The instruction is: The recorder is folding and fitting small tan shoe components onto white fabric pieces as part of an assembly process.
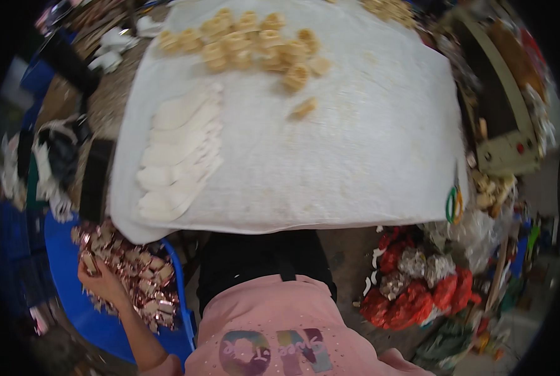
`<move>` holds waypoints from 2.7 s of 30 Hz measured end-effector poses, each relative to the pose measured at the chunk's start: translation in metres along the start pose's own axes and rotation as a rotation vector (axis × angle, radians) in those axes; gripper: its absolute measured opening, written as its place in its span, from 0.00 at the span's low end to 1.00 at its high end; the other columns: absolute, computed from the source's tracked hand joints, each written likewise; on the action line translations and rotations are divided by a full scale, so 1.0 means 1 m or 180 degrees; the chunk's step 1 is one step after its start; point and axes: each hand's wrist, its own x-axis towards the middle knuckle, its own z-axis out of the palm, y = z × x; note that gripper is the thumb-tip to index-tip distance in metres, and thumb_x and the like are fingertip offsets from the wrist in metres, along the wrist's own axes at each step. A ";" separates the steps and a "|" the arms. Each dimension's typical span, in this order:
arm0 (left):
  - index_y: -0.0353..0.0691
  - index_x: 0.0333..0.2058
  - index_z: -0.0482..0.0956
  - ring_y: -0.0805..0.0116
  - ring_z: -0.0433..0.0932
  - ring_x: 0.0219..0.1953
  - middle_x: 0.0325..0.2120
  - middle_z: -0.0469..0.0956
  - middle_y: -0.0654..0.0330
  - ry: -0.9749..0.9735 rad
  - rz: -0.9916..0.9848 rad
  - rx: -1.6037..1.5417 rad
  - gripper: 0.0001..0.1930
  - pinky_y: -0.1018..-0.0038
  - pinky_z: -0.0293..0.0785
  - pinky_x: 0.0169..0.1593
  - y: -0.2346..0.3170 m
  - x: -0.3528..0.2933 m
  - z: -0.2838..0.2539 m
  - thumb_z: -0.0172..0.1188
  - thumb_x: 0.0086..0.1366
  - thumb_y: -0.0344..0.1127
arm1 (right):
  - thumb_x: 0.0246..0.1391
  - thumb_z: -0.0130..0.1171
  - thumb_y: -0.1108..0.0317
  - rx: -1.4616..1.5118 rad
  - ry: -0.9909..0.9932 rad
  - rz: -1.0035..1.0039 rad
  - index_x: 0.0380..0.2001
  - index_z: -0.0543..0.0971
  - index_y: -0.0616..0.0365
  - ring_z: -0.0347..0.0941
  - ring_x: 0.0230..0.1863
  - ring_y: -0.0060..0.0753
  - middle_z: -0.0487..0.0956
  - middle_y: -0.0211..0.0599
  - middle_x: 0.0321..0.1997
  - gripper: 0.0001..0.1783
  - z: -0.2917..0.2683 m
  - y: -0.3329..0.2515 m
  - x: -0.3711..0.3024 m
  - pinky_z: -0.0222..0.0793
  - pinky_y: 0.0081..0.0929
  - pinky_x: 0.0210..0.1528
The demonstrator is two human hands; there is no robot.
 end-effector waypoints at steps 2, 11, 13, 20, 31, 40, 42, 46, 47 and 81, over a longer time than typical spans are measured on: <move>0.33 0.47 0.69 0.55 0.68 0.46 0.41 0.71 0.50 0.0230 -0.0141 0.0432 0.21 0.64 0.63 0.50 -0.019 -0.002 -0.021 0.60 0.57 0.37 | 0.57 0.47 0.71 -0.0180 -0.0244 -0.0046 0.42 0.73 0.64 0.74 0.33 0.26 0.79 0.39 0.34 0.12 0.005 -0.021 0.016 0.70 0.26 0.36; 0.48 0.53 0.67 0.49 0.61 0.50 0.48 0.63 0.54 -0.0379 -0.0042 0.2418 0.28 0.54 0.56 0.53 -0.001 -0.008 -0.036 0.61 0.51 0.36 | 0.53 0.50 0.74 -0.0745 -0.1322 -0.3328 0.39 0.74 0.61 0.74 0.36 0.33 0.78 0.40 0.36 0.10 0.022 -0.284 -0.005 0.69 0.31 0.42; 0.46 0.55 0.66 0.52 0.59 0.52 0.50 0.60 0.54 -0.0363 0.0029 0.2158 0.29 0.56 0.53 0.55 0.015 -0.009 -0.040 0.59 0.51 0.32 | 0.48 0.54 0.77 -0.1551 -0.0557 -0.4286 0.37 0.75 0.59 0.73 0.37 0.39 0.78 0.39 0.35 0.11 0.057 -0.333 0.004 0.66 0.33 0.45; 0.37 0.45 0.74 0.57 0.66 0.49 0.43 0.70 0.52 -0.0740 0.0868 -0.0848 0.18 0.67 0.58 0.55 0.133 0.023 -0.005 0.52 0.54 0.25 | 0.42 0.58 0.78 -0.1847 0.0589 -0.5594 0.35 0.76 0.58 0.69 0.45 0.40 0.76 0.36 0.40 0.13 0.144 -0.455 0.046 0.62 0.34 0.49; 0.38 0.42 0.75 0.56 0.68 0.45 0.40 0.70 0.54 -0.2161 0.2066 -0.1683 0.17 0.65 0.60 0.51 0.231 0.019 0.058 0.58 0.50 0.26 | 0.41 0.52 0.80 -0.3940 0.0591 -0.5998 0.27 0.75 0.59 0.66 0.42 0.36 0.74 0.32 0.33 0.07 0.175 -0.492 0.074 0.61 0.32 0.46; 0.37 0.52 0.68 0.53 0.58 0.60 0.56 0.62 0.48 -0.2174 0.2383 -0.1093 0.26 0.62 0.53 0.61 0.242 0.004 0.082 0.59 0.53 0.32 | 0.56 0.50 0.73 -0.0283 -0.0404 -0.3950 0.36 0.74 0.62 0.69 0.40 0.24 0.76 0.33 0.35 0.06 0.163 -0.496 0.076 0.63 0.23 0.44; 0.38 0.53 0.66 0.53 0.57 0.61 0.57 0.60 0.47 -0.2184 0.2416 -0.1046 0.27 0.62 0.52 0.61 0.240 0.001 0.081 0.60 0.53 0.33 | 0.59 0.50 0.69 0.0436 -0.0645 -0.3945 0.38 0.73 0.61 0.68 0.38 0.18 0.75 0.29 0.36 0.08 0.154 -0.496 0.073 0.62 0.20 0.43; 0.38 0.54 0.66 0.52 0.56 0.61 0.57 0.59 0.46 -0.2170 0.2392 -0.1024 0.29 0.61 0.51 0.61 0.241 0.000 0.078 0.60 0.52 0.33 | 0.58 0.49 0.73 0.0473 -0.0359 -0.4190 0.39 0.72 0.64 0.70 0.35 0.20 0.75 0.33 0.37 0.07 0.147 -0.486 0.064 0.65 0.19 0.40; 0.37 0.54 0.66 0.51 0.56 0.61 0.57 0.59 0.45 -0.2180 0.2394 -0.0985 0.29 0.61 0.51 0.61 0.241 -0.001 0.076 0.61 0.52 0.33 | 0.59 0.50 0.72 0.0406 -0.0233 -0.4437 0.38 0.72 0.64 0.73 0.36 0.23 0.76 0.35 0.37 0.07 0.147 -0.483 0.062 0.67 0.20 0.40; 0.30 0.46 0.72 0.60 0.73 0.37 0.37 0.74 0.52 -0.1701 0.2290 -0.2180 0.17 0.71 0.67 0.40 0.243 -0.043 0.017 0.53 0.59 0.33 | 0.38 0.55 0.78 -0.1586 0.1441 -0.6171 0.34 0.74 0.59 0.69 0.39 0.39 0.73 0.35 0.38 0.14 0.130 -0.365 0.024 0.60 0.36 0.41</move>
